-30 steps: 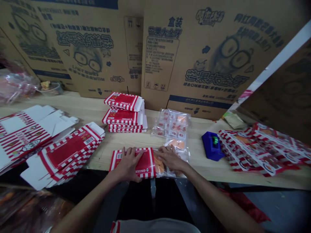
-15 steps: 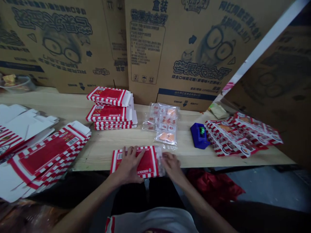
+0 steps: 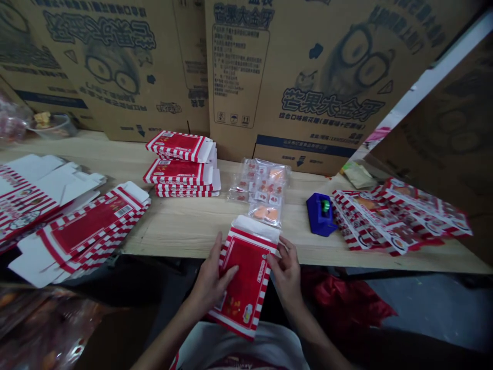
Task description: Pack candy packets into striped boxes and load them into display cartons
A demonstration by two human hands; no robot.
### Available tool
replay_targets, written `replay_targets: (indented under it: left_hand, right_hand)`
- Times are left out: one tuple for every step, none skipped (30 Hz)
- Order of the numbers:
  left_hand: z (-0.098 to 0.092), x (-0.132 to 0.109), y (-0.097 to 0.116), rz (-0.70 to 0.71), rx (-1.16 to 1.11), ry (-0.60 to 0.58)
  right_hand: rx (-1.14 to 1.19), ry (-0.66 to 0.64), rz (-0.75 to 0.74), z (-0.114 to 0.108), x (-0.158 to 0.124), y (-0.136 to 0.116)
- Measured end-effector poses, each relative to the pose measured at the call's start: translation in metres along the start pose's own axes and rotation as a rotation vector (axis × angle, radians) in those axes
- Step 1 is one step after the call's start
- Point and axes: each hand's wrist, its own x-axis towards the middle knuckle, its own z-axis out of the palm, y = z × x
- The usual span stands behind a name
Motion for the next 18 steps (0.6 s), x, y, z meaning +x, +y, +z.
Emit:
replay_targets:
  left_hand:
    - [0.002,0.000,-0.005,-0.006,-0.126,-0.052]
    - [0.004,0.000,-0.008,-0.009,-0.228,-0.091]
    - [0.006,-0.001,-0.011,-0.008,-0.303,-0.118]
    - [0.009,-0.001,-0.012,-0.005,-0.348,-0.138]
    - [0.012,-0.001,-0.012,-0.005,-0.373,-0.151]
    - [0.014,-0.001,-0.011,-0.011,-0.389,-0.163]
    - [0.017,0.000,-0.009,-0.028,-0.410,-0.178]
    - [0.019,0.001,-0.007,-0.050,-0.430,-0.199]
    - [0.022,0.002,-0.004,-0.070,-0.444,-0.215]
    - [0.024,0.004,-0.001,-0.078,-0.444,-0.220]
    - [0.025,0.006,0.001,-0.071,-0.426,-0.212]
    - [0.027,0.008,0.003,-0.054,-0.395,-0.192]
    - [0.029,0.010,0.005,-0.030,-0.359,-0.165]
    - [0.030,0.012,0.006,-0.010,-0.328,-0.133]
    - [0.031,0.013,0.007,-0.004,-0.314,-0.102]
    - [0.032,0.013,0.007,-0.011,-0.318,-0.074]
    - [0.033,0.013,0.007,-0.025,-0.339,-0.040]
    - [0.033,0.013,0.007,-0.042,-0.371,-0.001]
  right_hand:
    - [-0.028,-0.049,0.025,-0.010,0.002,0.002]
    - [-0.054,-0.104,0.057,-0.020,0.003,0.005]
    - [-0.077,-0.158,0.090,-0.028,0.003,0.007]
    - [-0.102,-0.202,0.114,-0.036,0.002,0.010]
    - [-0.133,-0.230,0.118,-0.041,0.001,0.011]
    - [-0.172,-0.238,0.103,-0.045,-0.001,0.012]
    - [-0.216,-0.229,0.070,-0.048,-0.003,0.012]
    - [-0.263,-0.215,0.032,-0.049,-0.004,0.011]
    - [-0.307,-0.205,0.000,-0.050,-0.005,0.011]
    - [-0.340,-0.204,-0.026,-0.051,-0.006,0.010]
    - [-0.362,-0.209,-0.045,-0.051,-0.006,0.009]
    - [-0.376,-0.216,-0.061,-0.051,-0.006,0.008]
    - [-0.385,-0.219,-0.073,-0.050,-0.006,0.007]
    - [-0.383,-0.213,-0.075,-0.049,-0.006,0.006]
    - [-0.363,-0.197,-0.063,-0.047,-0.005,0.004]
    - [-0.324,-0.177,-0.036,-0.045,-0.004,0.002]
    - [-0.268,-0.157,0.001,-0.042,-0.003,0.000]
    - [-0.199,-0.144,0.042,-0.040,-0.002,-0.003]
